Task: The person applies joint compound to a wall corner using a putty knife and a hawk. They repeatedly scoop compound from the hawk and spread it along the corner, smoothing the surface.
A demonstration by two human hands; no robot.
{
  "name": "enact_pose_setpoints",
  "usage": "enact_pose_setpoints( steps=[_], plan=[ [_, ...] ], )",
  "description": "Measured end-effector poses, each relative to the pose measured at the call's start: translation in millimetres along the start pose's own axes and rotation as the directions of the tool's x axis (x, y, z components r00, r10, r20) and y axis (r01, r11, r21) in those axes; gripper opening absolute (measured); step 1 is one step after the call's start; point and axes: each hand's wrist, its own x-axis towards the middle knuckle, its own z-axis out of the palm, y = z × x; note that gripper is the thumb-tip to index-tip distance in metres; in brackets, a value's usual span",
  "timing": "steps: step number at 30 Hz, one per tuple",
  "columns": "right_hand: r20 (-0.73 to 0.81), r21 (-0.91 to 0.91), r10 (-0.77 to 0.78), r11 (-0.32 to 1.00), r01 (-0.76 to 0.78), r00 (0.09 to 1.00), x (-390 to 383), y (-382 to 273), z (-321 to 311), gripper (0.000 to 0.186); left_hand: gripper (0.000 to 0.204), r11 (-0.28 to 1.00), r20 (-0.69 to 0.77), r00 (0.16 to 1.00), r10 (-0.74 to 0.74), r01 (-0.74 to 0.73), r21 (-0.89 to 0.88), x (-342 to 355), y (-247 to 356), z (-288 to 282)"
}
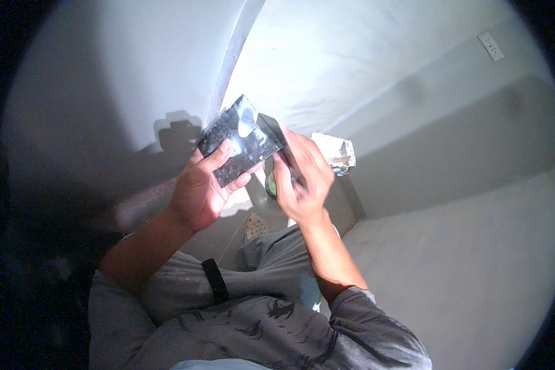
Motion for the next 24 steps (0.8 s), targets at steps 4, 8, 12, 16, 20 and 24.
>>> enact_pose_setpoints(
  steps=[4, 8, 12, 16, 20, 24],
  plan=[
    [0.318, -0.027, 0.343, 0.935, -0.353, 0.884, -1, 20, -24, 0.04, 0.036, 0.996, 0.054, 0.996, 0.073, -0.075, 0.05, 6, -4, -8],
    [0.212, 0.444, 0.77, 0.473, -0.761, 0.602, -16, 28, -48, 0.025, 0.035, 0.843, 0.26, 0.918, 0.3, -0.382, 0.378, 18, -12, -21],
    [0.595, 0.677, 0.734, -0.238, -0.696, 0.327, 6, -8, -42, 0.037, 0.056, 0.15, 0.732, 0.544, 0.409, -0.832, 0.534, 35, -12, -40],
    [0.593, 0.678, 0.719, -0.204, -0.707, 0.361, 19, -18, -49, 0.041, 0.074, -0.327, 0.852, 0.372, 0.369, -0.806, 0.494, 49, -6, -43],
    [0.56, 0.646, 0.66, 0.03, -0.763, 0.501, 37, -24, -71, 0.045, 0.073, -0.287, 0.645, 0.728, 0.233, -0.582, 0.76, 56, -20, -91],
    [0.459, 0.34, 0.501, 0.664, -0.666, 0.733, 101, -39, -76, 0.043, 0.083, -0.246, 0.54, 0.83, 0.139, -0.499, 0.831, 51, -31, -93]
  ],
)
